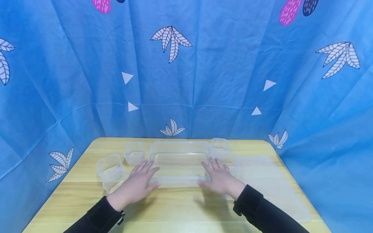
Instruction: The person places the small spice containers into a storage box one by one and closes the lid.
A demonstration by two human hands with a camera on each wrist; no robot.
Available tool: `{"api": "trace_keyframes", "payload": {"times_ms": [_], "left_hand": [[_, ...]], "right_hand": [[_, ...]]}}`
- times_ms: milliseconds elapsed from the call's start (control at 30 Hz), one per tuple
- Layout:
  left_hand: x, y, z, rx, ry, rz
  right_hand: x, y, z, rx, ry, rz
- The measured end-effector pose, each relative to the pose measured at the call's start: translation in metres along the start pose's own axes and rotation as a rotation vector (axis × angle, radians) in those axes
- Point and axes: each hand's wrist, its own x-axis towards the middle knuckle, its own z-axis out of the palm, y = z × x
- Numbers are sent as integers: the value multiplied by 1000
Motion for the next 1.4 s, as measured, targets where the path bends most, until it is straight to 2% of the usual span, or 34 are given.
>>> {"api": "trace_keyframes", "payload": {"times_ms": [233, 567, 800, 1033, 1100, 1400], "left_hand": [[1, 1, 2, 6, -4, 13], [2, 3, 5, 15, -21, 29], [3, 6, 8, 35, 22, 66], [3, 6, 9, 102, 85, 105], [4, 6, 9, 118, 98, 113], [7, 5, 12, 109, 102, 110]], "right_hand": [[3, -1, 3, 34, -26, -7], [6, -2, 8, 6, -12, -33], [8, -6, 11, -1, -14, -77], [9, -4, 13, -140, 62, -219], [9, -2, 13, -155, 67, -239], [10, 2, 14, -165, 59, -244]]}}
